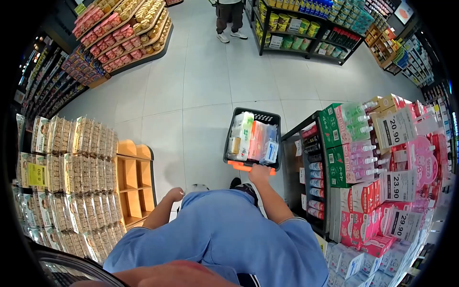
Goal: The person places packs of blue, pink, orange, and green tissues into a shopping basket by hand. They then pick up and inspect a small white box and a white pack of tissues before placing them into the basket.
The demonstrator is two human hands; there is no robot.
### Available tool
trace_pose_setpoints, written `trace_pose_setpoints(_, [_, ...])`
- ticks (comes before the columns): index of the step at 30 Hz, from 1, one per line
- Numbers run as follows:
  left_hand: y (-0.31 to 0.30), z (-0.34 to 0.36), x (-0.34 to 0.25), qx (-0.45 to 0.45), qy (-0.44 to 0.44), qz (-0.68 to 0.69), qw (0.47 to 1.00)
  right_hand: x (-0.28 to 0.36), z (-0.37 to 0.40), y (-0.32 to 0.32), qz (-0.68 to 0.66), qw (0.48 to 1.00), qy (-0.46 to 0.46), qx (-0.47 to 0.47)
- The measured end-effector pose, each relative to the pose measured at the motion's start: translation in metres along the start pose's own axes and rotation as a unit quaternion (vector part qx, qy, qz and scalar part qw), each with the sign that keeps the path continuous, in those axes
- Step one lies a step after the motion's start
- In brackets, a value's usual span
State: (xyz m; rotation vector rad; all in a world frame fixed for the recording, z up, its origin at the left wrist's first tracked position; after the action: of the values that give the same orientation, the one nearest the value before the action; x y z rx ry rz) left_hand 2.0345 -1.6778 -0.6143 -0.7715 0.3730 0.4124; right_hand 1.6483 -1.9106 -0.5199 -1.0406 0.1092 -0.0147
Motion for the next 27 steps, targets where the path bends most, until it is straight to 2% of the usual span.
trace_pose_setpoints(1, [-0.019,0.003,-0.004,-0.040,-0.034,0.036,0.998,0.005,-0.017,0.003,-0.006,1.000,-0.007,-0.021])
trace_pose_setpoints(2, [-0.009,0.007,-0.004,-0.027,-0.038,0.041,0.998,0.008,-0.024,-0.002,-0.014,1.000,-0.002,-0.017])
trace_pose_setpoints(4, [-0.023,-0.007,0.016,-0.159,-0.120,0.132,0.971,0.020,-0.054,-0.025,-0.015,1.000,0.002,-0.022])
trace_pose_setpoints(7, [0.035,-0.058,0.069,-0.163,-0.104,0.141,0.971,0.027,-0.093,-0.035,-0.042,0.999,0.023,-0.004])
trace_pose_setpoints(9, [0.032,-0.071,0.065,-0.131,-0.081,0.137,0.979,0.031,-0.114,-0.048,-0.059,0.997,0.014,-0.038])
trace_pose_setpoints(11, [0.025,-0.090,0.056,-0.089,-0.012,0.145,0.985,0.030,-0.141,-0.055,-0.075,0.995,0.032,-0.054])
trace_pose_setpoints(12, [0.016,-0.102,0.056,-0.026,-0.032,0.103,0.994,0.030,-0.154,-0.059,-0.078,0.995,0.035,-0.052])
trace_pose_setpoints(13, [0.000,-0.113,0.050,-0.016,-0.020,0.095,0.995,0.030,-0.166,-0.064,-0.085,0.994,0.043,-0.051])
trace_pose_setpoints(15, [-0.037,-0.142,0.069,-0.054,-0.025,0.168,0.984,0.029,-0.186,-0.077,-0.086,0.992,0.087,-0.033])
trace_pose_setpoints(17, [-0.089,-0.168,0.073,-0.030,0.022,0.158,0.987,0.028,-0.194,-0.087,-0.067,0.992,0.091,-0.050])
trace_pose_setpoints(19, [-0.153,-0.188,0.074,0.012,-0.077,0.162,0.984,0.023,-0.205,-0.095,-0.063,0.986,0.154,-0.026])
trace_pose_setpoints(21, [-0.217,-0.226,0.086,-0.025,-0.052,0.115,0.992,0.023,-0.233,-0.097,-0.060,0.982,0.173,-0.037])
trace_pose_setpoints(22, [-0.222,-0.248,0.114,-0.014,-0.097,0.227,0.969,0.020,-0.243,-0.096,-0.065,0.976,0.206,0.000])
trace_pose_setpoints(23, [-0.245,-0.265,0.129,0.001,-0.088,0.212,0.973,0.020,-0.246,-0.101,-0.075,0.971,0.226,0.006])
trace_pose_setpoints(25, [-0.300,-0.301,0.144,-0.058,-0.057,0.123,0.989,0.018,-0.254,-0.119,-0.077,0.963,0.256,-0.034])
trace_pose_setpoints(26, [-0.324,-0.310,0.133,-0.047,-0.048,0.114,0.991,0.017,-0.260,-0.122,-0.083,0.957,0.275,-0.027])
trace_pose_setpoints(27, [-0.363,-0.311,0.104,-0.010,-0.025,0.009,1.000,0.016,-0.266,-0.125,-0.088,0.953,0.290,-0.023])
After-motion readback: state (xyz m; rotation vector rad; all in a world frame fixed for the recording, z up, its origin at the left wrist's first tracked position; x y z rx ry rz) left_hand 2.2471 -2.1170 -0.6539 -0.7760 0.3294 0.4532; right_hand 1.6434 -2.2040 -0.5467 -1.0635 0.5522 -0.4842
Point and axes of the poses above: each hand's wrist, its own z-axis away from the middle knuckle, its own y-axis out of the palm, x = y × z, the point moved 9 cm from there along -z, towards the middle knuckle, and after that the axes turned 15 degrees about y, right-handed, at the moved point
